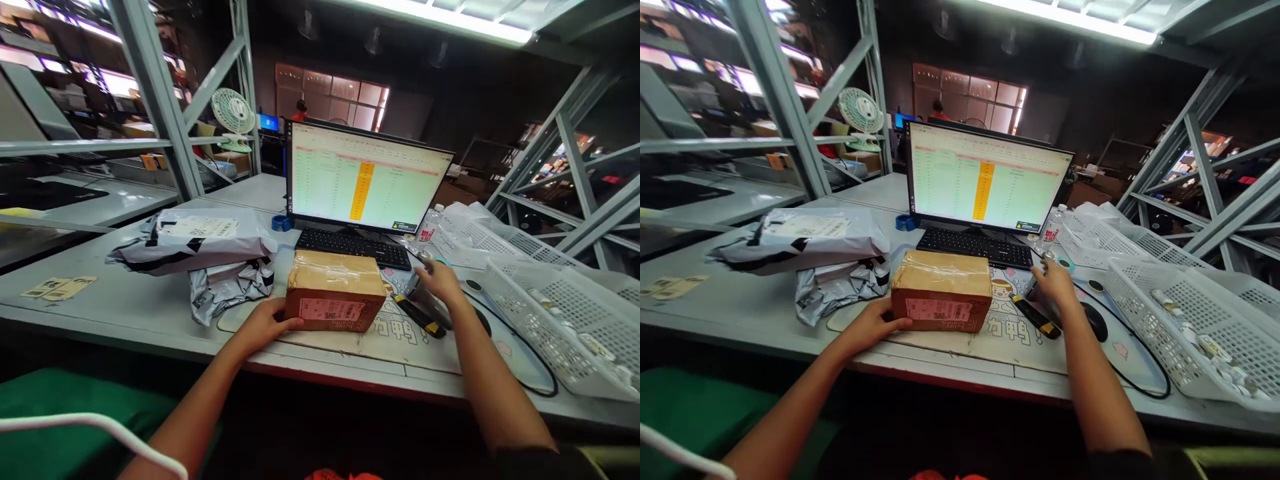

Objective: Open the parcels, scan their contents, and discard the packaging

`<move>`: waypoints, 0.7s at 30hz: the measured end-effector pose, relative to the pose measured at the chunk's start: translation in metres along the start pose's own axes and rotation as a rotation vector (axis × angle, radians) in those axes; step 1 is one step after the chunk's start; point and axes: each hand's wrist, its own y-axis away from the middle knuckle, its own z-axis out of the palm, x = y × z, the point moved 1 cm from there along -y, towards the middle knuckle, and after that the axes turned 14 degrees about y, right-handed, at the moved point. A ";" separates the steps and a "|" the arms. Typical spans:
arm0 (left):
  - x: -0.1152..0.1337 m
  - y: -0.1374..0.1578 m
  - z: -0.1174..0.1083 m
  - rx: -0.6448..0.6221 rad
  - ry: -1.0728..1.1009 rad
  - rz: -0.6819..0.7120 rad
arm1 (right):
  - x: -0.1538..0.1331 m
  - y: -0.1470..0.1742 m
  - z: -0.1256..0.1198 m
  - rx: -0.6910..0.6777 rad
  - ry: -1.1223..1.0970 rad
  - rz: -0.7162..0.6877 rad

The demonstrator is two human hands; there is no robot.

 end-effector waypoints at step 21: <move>0.001 -0.002 -0.001 -0.035 0.000 -0.002 | -0.096 -0.066 0.042 -0.235 0.123 -0.129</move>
